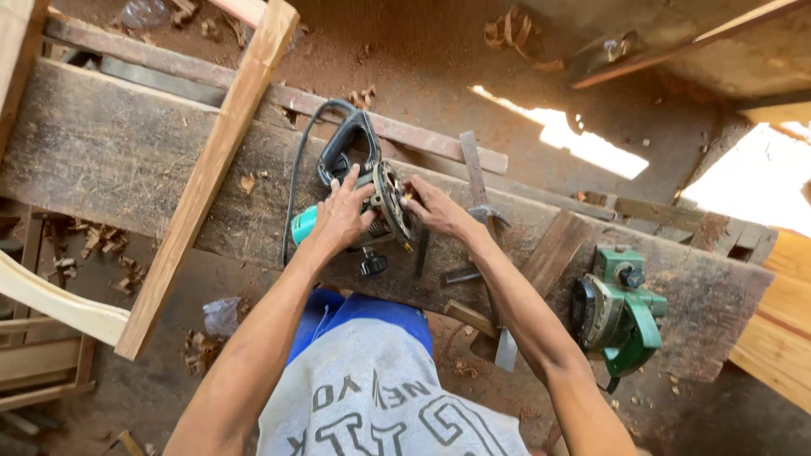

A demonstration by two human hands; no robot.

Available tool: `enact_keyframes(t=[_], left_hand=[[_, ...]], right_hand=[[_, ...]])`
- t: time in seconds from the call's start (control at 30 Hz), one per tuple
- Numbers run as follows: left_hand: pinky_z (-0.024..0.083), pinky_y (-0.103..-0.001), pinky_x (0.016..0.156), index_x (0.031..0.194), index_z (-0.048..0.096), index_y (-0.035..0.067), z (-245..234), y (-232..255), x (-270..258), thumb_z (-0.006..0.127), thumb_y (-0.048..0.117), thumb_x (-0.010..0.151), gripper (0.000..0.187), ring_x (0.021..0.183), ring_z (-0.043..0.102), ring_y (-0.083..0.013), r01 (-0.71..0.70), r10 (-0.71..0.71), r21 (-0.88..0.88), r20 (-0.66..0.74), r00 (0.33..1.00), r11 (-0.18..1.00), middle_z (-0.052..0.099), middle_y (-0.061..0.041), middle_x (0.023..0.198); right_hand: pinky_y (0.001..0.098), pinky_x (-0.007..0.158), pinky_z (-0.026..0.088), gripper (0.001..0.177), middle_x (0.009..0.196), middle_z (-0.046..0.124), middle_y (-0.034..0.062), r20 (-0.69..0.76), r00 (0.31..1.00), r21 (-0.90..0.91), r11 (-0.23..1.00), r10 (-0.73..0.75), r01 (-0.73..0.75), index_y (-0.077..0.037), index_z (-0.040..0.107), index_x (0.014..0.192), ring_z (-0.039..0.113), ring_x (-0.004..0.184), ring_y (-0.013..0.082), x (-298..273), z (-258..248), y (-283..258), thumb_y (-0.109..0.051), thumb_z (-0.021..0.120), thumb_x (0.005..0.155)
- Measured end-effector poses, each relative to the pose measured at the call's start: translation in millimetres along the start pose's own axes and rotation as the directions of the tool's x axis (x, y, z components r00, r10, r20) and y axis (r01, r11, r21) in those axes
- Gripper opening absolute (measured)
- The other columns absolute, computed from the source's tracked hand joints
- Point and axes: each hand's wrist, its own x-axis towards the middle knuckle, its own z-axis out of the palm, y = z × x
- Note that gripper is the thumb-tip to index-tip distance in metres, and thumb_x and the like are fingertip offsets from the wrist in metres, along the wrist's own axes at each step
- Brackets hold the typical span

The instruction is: Adjusting and reassembling a woodworking router on a workbench.

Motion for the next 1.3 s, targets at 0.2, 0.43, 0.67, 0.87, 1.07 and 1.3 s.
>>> enact_keyframes(t=[0.2, 0.43, 0.67, 0.87, 1.07, 1.3], left_hand=[[0.046, -0.060, 0.101, 0.136, 0.061, 0.024, 1, -3, 4, 0.073, 0.021, 0.080, 0.058, 0.135, 0.042, -0.0556, -0.041, 0.040, -0.044, -0.034, 0.999, 0.998, 0.031, -0.018, 0.163], [0.049, -0.057, 0.099, 0.132, 0.064, 0.020, 3, -6, 1, 0.074, 0.020, 0.079, 0.055, 0.132, 0.048, -0.0522, -0.072, 0.071, -0.034, -0.035, 0.997, 0.997, 0.032, -0.020, 0.163], [0.050, -0.056, 0.098, 0.131, 0.065, 0.020, -4, -3, 6, 0.074, 0.020, 0.079, 0.053, 0.131, 0.048, -0.0515, -0.084, 0.083, -0.018, -0.066, 0.994, 0.996, 0.034, -0.022, 0.161], [0.047, -0.058, 0.100, 0.135, 0.064, 0.022, -3, 0, 2, 0.074, 0.019, 0.079, 0.057, 0.135, 0.042, -0.0547, -0.064, 0.063, -0.018, -0.029, 0.998, 0.998, 0.031, -0.022, 0.161], [0.046, -0.057, 0.103, 0.131, 0.064, 0.019, -1, -3, 0, 0.073, 0.020, 0.079, 0.053, 0.137, 0.042, -0.0528, -0.062, 0.062, -0.020, -0.012, 0.998, 0.998, 0.031, -0.020, 0.163], [0.048, -0.057, 0.101, 0.130, 0.064, 0.017, 0, -4, 3, 0.072, 0.018, 0.078, 0.053, 0.137, 0.044, -0.0525, -0.089, 0.088, -0.024, -0.043, 0.995, 0.996, 0.033, -0.020, 0.163]], right_hand=[[0.0450, 0.082, 0.052, 0.040, 0.086, 0.058, 0.0263, 0.045, 0.929, -0.041, 0.930, 0.366, -0.365, 0.003, 0.058, 0.105, 0.061, 0.084, 0.0384, 0, 28, 33, -0.034, 0.052, 0.119], [0.0401, 0.083, 0.055, 0.035, 0.106, 0.068, 0.0214, -0.053, 0.998, 0.025, 0.999, -0.031, 0.033, -0.002, 0.059, 0.122, 0.070, 0.097, 0.0370, -9, -1, -12, -0.026, 0.060, 0.097], [0.0444, 0.084, 0.053, 0.027, 0.097, 0.061, 0.0238, -0.024, 0.972, -0.065, 0.970, 0.232, -0.233, -0.001, 0.057, 0.111, 0.064, 0.090, 0.0388, -3, 27, 34, -0.028, 0.057, 0.113], [0.0430, 0.086, 0.056, 0.035, 0.108, 0.069, 0.0185, 0.005, 0.983, -0.022, 0.983, 0.182, -0.182, -0.005, 0.057, 0.120, 0.070, 0.099, 0.0314, -2, -1, -9, -0.032, 0.064, 0.099], [0.0417, 0.092, 0.056, 0.041, 0.120, 0.072, 0.0189, -0.106, 0.961, 0.120, 0.963, 0.255, -0.242, -0.007, 0.059, 0.130, 0.070, 0.109, 0.0295, -18, 10, -9, -0.034, 0.067, 0.100], [0.0431, 0.063, 0.056, 0.047, 0.082, 0.068, 0.0135, -0.483, 0.575, -0.204, 0.553, 0.661, -0.808, -0.005, 0.058, 0.106, 0.070, 0.070, 0.0285, -79, 86, -33, -0.039, 0.083, 0.084]])
